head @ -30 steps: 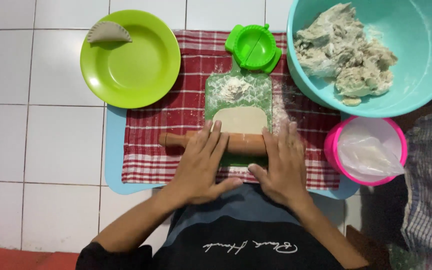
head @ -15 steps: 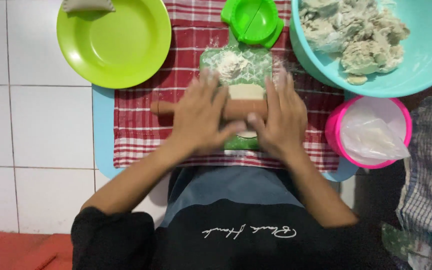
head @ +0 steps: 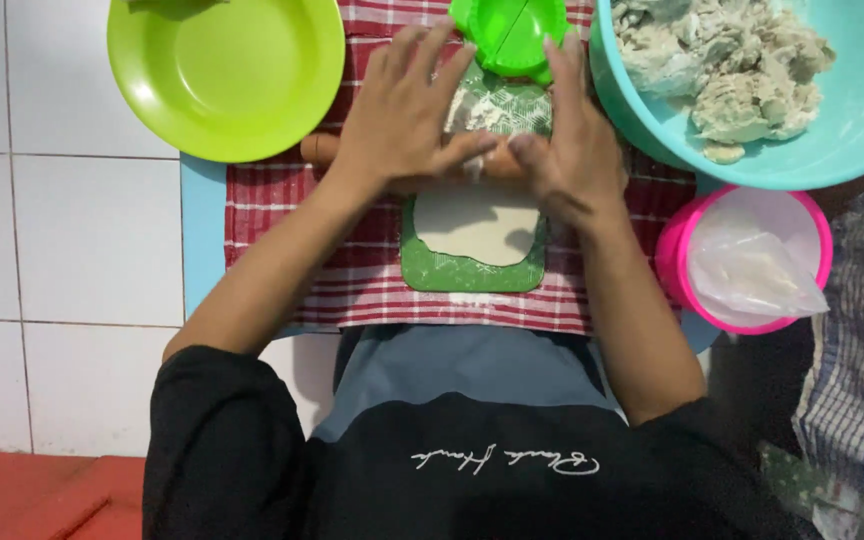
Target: Rolling out dough with a rolling pin and using a plastic mold to shape pastries.
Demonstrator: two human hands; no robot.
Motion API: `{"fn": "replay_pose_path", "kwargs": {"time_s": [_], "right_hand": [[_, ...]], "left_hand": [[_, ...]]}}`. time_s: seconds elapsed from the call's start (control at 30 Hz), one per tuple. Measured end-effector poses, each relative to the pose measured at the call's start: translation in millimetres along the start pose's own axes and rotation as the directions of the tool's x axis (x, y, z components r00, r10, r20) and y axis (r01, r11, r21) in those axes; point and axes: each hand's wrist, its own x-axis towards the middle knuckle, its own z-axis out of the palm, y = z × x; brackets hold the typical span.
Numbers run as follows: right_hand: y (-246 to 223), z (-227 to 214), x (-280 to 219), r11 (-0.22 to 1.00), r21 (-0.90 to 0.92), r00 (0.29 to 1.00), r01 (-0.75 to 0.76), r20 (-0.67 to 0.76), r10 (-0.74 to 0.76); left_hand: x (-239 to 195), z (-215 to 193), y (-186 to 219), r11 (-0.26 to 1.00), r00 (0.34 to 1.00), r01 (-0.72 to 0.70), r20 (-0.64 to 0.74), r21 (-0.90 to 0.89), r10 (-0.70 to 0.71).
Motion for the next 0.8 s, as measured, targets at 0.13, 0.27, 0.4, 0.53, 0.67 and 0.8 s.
{"fn": "replay_pose_path", "kwargs": {"time_s": [0.13, 0.27, 0.4, 0.53, 0.67, 0.8], "right_hand": [[6.0, -0.9, 14.8, 0.979, 0.104, 0.982, 0.173, -0.092, -0.164], [8.8, 3.9, 10.3, 0.996, 0.025, 0.994, 0.09, -0.059, -0.088], [14.7, 22.9, -19.1, 0.948, -0.316, 0.999, -0.034, -0.041, 0.022], [-9.4, 22.2, -63.5, 0.959, -0.284, 0.995, -0.02, -0.102, -0.009], [-26.6, 22.5, -105.2, 0.989, -0.148, 0.998, 0.012, -0.064, -0.022], [-39.4, 15.3, -132.5, 0.988, -0.15, 0.999, 0.039, -0.024, -0.043]], "left_hand": [[10.8, -23.4, 0.3, 0.98, 1.0, 0.015, -0.007, -0.196, -0.017], [4.9, -15.8, 2.8, 0.994, 0.999, 0.029, -0.019, -0.105, -0.032], [-26.0, -11.4, 27.0, 0.992, 0.99, 0.122, 0.071, -0.022, -0.12], [-64.9, -16.6, 60.0, 0.988, 0.973, 0.15, 0.18, -0.026, -0.143], [-94.7, -44.0, 88.6, 0.985, 0.956, 0.15, 0.268, -0.082, -0.123], [-106.6, -71.1, 107.2, 0.958, 0.968, 0.158, 0.23, -0.241, -0.102]]}}
